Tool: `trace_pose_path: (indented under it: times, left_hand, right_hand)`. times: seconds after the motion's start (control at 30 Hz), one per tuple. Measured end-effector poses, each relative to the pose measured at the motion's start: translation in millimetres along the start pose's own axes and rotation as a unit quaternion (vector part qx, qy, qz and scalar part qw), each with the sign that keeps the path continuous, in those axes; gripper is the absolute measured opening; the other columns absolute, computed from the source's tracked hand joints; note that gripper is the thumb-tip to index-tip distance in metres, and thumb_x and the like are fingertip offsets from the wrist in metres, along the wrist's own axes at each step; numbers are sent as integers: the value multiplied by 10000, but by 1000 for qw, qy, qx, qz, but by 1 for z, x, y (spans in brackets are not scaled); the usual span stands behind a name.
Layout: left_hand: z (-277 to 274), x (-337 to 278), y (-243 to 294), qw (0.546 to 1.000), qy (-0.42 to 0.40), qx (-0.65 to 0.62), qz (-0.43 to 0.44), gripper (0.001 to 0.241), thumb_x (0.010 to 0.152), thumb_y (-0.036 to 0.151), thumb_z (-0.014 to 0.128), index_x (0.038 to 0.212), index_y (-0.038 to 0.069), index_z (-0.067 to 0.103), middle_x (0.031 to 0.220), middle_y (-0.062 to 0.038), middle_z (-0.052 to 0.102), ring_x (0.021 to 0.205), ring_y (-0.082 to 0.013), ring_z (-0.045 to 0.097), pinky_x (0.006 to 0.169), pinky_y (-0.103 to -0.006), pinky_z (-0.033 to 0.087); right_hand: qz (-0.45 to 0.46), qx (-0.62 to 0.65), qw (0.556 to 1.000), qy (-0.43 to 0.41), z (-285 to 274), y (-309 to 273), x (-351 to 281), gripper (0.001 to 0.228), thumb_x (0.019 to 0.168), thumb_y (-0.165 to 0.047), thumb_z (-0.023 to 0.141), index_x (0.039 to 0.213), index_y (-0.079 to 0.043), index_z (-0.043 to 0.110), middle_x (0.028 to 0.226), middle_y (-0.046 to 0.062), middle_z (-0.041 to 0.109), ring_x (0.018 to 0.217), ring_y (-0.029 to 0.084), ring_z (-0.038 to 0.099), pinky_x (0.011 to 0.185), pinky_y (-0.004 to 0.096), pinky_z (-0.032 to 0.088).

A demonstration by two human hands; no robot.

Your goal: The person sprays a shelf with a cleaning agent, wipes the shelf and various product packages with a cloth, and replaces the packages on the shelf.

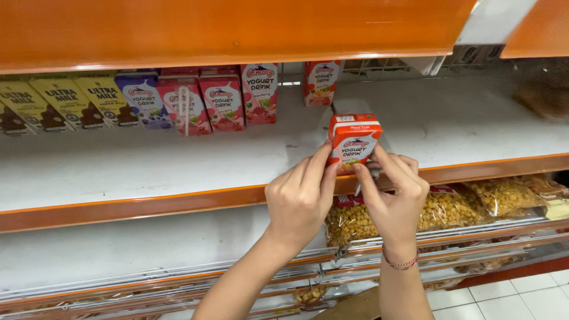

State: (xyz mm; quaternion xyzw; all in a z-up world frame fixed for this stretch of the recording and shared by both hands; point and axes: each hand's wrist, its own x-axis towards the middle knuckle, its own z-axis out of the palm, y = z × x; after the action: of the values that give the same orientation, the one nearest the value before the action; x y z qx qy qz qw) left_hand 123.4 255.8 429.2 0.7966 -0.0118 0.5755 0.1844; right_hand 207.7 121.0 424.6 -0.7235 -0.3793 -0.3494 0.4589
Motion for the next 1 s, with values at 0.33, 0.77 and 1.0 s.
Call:
trace_pose_path:
  times: [0.33,0.77,1.0]
  left_hand:
    - [-7,1,5,1000,-1,8,18,330,931,40,768,1228,-49,655,1009,-141,699,842,-285,690,728,-383,557]
    - [10,-136,31,933,-199,-294,56,308,858,-47,771,1146,-2,675,1151,-164,625,1041,-350,674,913,-444,565]
    - [50,-269,47,857,-332,-391,-52,228,859,-20,729,1078,41,709,1096,-125,662,994,-309,684,874,-398,558]
  right_hand:
    - [-7,-31,999,19,0,-12,1,427,865,-41,840,1264,18,703,1009,94,745,933,212,650,889,331,486]
    - [195,109,959,172,-72,34,-171,303,991,83,699,1287,51,644,1180,89,634,1098,166,643,1010,293,543]
    - [428,-66,869,238,-115,42,-332,243,986,34,691,1227,15,701,1071,25,668,959,86,631,863,232,517]
